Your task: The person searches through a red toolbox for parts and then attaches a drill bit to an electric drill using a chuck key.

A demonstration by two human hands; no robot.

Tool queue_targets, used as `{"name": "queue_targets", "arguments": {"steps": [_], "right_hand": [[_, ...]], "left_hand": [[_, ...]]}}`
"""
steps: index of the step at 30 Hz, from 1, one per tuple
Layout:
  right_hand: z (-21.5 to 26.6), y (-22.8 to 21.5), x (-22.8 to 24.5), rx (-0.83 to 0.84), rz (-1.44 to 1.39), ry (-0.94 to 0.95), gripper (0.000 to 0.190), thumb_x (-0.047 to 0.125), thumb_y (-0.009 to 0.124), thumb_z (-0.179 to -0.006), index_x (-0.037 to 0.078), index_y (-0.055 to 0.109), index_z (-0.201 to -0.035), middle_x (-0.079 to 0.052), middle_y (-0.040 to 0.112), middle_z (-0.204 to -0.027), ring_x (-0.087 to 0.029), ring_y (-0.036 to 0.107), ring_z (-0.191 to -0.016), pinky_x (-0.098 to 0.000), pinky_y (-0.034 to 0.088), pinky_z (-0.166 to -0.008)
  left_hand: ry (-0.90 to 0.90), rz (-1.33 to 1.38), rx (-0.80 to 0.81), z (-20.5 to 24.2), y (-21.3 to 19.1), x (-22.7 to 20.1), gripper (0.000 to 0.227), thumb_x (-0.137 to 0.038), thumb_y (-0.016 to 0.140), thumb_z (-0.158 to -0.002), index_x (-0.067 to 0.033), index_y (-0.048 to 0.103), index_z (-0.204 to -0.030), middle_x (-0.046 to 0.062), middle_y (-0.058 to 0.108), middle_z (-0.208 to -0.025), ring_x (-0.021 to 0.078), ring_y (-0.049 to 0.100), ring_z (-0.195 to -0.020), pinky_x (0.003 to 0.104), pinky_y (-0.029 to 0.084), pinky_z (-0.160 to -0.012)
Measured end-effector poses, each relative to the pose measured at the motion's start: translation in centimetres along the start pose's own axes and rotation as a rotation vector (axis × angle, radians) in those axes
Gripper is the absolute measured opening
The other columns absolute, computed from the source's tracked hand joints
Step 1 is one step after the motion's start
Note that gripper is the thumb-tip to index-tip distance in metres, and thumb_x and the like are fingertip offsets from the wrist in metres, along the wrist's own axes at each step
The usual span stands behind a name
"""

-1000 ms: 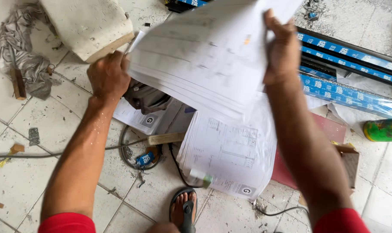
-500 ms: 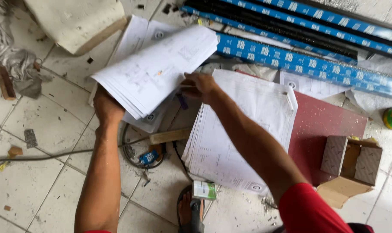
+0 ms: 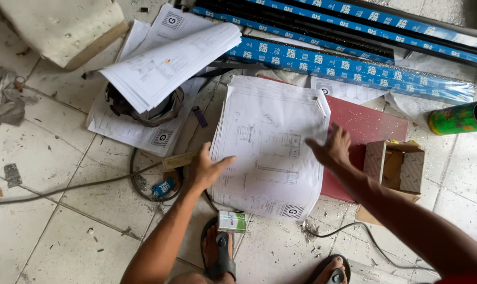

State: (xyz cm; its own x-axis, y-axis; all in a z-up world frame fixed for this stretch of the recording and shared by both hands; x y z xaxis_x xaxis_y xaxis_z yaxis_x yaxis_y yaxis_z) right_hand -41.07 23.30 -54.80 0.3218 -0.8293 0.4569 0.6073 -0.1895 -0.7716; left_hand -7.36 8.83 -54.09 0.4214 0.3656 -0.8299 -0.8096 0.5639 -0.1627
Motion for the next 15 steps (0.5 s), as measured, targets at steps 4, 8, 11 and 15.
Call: {"name": "queue_targets", "arguments": {"steps": [4, 8, 11, 15], "right_hand": [[2.1, 0.3, -3.9, 0.048, -0.139, 0.082, 0.103, 0.052, 0.084, -0.077, 0.013, 0.032, -0.158, -0.022, 0.043, -0.144, -0.04, 0.051, -0.131, -0.0602, 0.044, -0.106], [2.9, -1.1, -3.1, 0.114, -0.498, 0.142, 0.092, 0.033, 0.086, -0.081, 0.002, 0.042, -0.154, -0.03, 0.059, -0.132, -0.038, 0.063, -0.117, -0.0392, 0.062, -0.081], [4.8, -3.9, -2.1, 0.091, -0.554, 0.048, 0.081, 0.026, 0.08, -0.082, 0.005, 0.046, -0.152, -0.033, 0.056, -0.136, -0.03, 0.071, -0.08, -0.0418, 0.062, -0.075], [5.1, -7.8, -4.2, 0.131, -0.41, -0.139, 0.076, 0.032, 0.074, -0.081, 0.006, 0.048, -0.148, -0.017, 0.063, -0.125, -0.025, 0.068, -0.092, -0.038, 0.063, -0.06]], "left_hand": [[0.091, -0.144, 0.022, -0.8, 1.8, -0.9, 0.068, -0.039, 0.089, -0.073, 0.0007, 0.054, -0.115, 0.023, 0.058, -0.106, 0.034, 0.056, -0.101, 0.046, 0.045, -0.086], [0.353, -0.048, -0.086, -0.5, -1.4, -7.5, 0.03, -0.016, 0.092, -0.065, -0.006, 0.07, -0.083, 0.005, 0.063, -0.07, 0.018, 0.057, -0.065, 0.031, 0.046, -0.061], [0.534, -0.13, -0.311, -3.7, -7.2, -11.1, 0.041, -0.013, 0.096, -0.068, 0.0008, 0.069, -0.096, 0.012, 0.059, -0.077, 0.0211, 0.051, -0.067, 0.032, 0.043, -0.059], [0.403, -0.278, -0.426, -10.7, -20.0, -15.8, 0.04, -0.034, 0.099, -0.08, -0.0233, 0.064, -0.097, -0.013, 0.06, -0.096, 0.0063, 0.053, -0.081, 0.028, 0.048, -0.066]]}}
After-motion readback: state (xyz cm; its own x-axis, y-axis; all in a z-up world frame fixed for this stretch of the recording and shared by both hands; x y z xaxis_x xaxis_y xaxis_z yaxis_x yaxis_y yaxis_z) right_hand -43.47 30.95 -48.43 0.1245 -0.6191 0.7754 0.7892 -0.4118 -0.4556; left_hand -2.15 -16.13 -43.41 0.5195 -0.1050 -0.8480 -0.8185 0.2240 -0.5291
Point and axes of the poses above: each hand's wrist, its own z-axis away from the middle knuckle, its own y-axis out of the palm, x = y × z, the point moved 4 cm from there along -z, towards the middle knuckle
